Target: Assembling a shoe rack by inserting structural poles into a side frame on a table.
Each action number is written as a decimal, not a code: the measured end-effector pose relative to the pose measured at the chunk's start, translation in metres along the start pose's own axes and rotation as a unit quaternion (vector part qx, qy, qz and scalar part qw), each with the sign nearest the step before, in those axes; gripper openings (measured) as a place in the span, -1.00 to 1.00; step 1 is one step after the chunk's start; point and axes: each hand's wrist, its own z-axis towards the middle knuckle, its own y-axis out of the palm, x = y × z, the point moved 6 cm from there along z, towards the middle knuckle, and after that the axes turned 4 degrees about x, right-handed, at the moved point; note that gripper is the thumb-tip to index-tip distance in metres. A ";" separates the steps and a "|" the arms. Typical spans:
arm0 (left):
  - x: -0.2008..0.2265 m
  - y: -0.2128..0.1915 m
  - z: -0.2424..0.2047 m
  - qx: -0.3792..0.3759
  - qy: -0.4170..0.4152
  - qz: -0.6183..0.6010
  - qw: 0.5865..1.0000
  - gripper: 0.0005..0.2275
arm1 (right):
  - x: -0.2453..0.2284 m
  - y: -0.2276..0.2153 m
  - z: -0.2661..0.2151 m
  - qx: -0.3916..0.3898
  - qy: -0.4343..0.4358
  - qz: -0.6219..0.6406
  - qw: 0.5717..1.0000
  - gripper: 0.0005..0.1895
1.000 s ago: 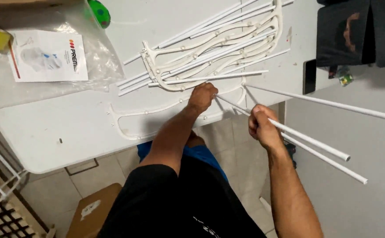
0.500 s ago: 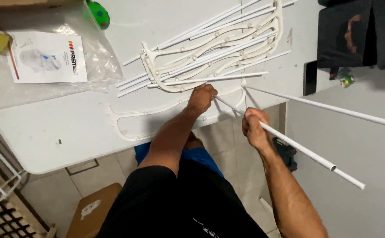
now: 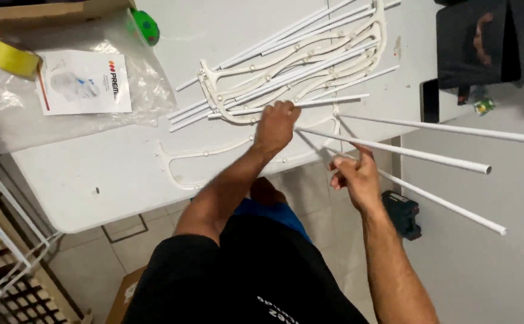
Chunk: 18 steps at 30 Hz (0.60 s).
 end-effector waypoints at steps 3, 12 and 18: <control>-0.029 -0.013 0.006 0.014 -0.045 0.049 0.998 -0.86 | 0.038 -0.003 -0.027 -0.025 0.038 -0.013 0.999 -0.31; -0.030 -0.022 0.026 -0.052 -0.084 -0.031 0.995 -0.83 | 0.085 0.018 -0.085 -0.102 0.125 -0.059 0.985 -0.47; 0.045 -0.138 0.019 0.111 -0.008 -0.350 0.930 -0.73 | 0.050 0.031 -0.094 -0.095 0.048 -0.055 0.993 -0.38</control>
